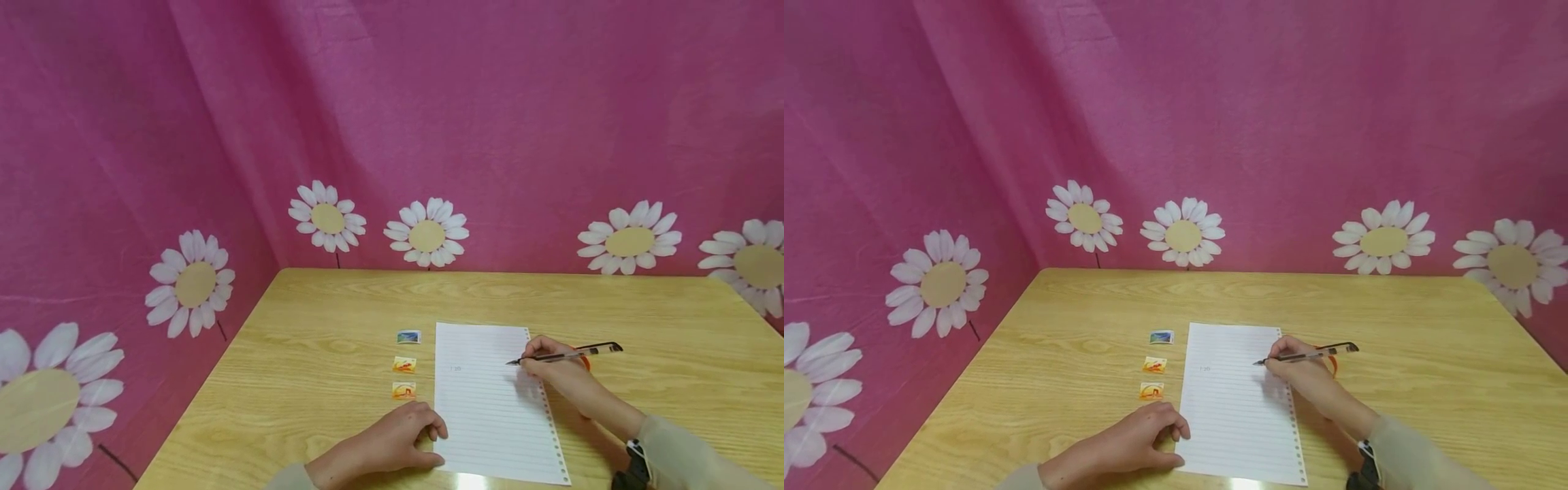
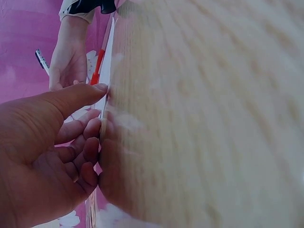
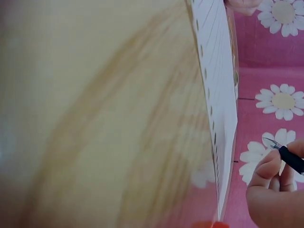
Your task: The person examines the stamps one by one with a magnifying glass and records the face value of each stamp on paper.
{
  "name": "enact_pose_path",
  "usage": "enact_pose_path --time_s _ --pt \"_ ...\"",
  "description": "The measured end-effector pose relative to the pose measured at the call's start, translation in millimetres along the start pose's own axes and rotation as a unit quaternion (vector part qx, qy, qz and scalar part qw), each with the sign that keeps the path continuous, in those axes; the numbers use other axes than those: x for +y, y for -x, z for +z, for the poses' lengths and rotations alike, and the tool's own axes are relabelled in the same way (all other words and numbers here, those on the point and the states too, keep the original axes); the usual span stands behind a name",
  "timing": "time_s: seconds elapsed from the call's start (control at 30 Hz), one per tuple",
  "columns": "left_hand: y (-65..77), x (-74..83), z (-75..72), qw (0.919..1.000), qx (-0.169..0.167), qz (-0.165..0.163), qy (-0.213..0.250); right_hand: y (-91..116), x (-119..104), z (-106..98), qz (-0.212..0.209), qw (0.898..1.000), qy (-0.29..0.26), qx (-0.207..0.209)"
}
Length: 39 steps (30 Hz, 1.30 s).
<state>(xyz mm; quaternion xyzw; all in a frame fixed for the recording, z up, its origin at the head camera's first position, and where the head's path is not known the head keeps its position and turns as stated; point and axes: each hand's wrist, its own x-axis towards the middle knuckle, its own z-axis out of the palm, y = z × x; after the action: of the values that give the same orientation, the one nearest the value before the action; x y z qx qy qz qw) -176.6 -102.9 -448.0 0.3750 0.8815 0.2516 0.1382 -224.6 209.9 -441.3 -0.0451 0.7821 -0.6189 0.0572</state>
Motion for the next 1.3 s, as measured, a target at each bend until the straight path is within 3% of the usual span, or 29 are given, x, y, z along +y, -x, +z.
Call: enact_pose_path --time_s 0.33,0.6,0.83,0.93,1.13,1.3 --pt "0.4 1.8 -0.7 0.9999 -0.003 -0.005 0.009 7 5 -21 -0.009 1.000 -0.009 0.004" --pt "-0.1 2.1 -0.9 0.9998 -0.006 -0.010 0.018 13 12 -37 -0.046 0.998 -0.033 -0.005" --pt "-0.2 1.6 -0.2 0.9997 -0.006 -0.011 0.021 19 14 -51 0.016 0.999 0.037 0.021" --pt "0.3 1.3 -0.2 0.9997 -0.006 -0.011 0.020 21 15 -57 0.032 0.998 0.039 0.033" --pt "1.2 1.6 -0.9 0.9996 -0.005 -0.013 0.024 25 20 -69 0.020 0.998 0.013 0.050" --pt "0.5 2.7 -1.2 0.9995 -0.006 -0.014 0.027 28 23 -78 0.009 0.998 0.033 0.052"
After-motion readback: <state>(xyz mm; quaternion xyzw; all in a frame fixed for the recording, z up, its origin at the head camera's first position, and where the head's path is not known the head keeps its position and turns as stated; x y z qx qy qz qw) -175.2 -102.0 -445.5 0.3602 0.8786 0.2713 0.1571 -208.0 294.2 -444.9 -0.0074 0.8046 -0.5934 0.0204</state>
